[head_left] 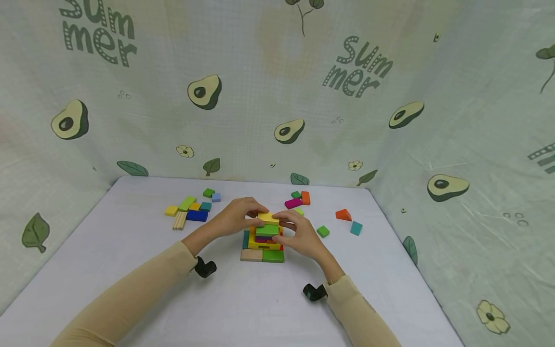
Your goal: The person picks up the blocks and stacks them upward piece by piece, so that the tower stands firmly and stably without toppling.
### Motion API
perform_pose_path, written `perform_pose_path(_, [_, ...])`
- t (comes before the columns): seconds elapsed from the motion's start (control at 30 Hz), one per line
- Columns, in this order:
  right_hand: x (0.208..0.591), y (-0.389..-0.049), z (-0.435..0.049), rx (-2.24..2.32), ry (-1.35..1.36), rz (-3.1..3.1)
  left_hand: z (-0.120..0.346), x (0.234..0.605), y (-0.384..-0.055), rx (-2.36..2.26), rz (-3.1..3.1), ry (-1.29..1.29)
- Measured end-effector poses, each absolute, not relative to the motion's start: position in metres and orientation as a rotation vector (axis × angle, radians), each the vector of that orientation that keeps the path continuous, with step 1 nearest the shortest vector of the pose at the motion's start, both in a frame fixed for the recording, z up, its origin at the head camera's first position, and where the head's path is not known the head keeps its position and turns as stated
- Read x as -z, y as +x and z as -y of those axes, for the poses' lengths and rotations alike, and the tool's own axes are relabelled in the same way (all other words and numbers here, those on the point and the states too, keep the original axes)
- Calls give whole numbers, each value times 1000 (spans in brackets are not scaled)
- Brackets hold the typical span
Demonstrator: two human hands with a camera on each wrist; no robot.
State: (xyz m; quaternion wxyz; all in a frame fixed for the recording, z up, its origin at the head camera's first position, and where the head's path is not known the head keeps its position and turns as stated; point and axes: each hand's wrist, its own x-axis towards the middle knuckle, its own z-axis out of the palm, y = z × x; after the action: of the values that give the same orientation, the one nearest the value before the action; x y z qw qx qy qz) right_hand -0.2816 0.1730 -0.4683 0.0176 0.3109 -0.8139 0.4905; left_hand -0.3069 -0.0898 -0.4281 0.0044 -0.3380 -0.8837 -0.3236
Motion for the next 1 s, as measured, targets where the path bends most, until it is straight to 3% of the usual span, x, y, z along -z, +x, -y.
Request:
perform_pose_path(0.77, [468,-281,-175,-1548,947,2540,93,438,-301,1056,2818,-1128])
perform_pose_path(1.0, [468,-283,-174,-1526,956,2548,131,443,-302,1093,2831,-1066])
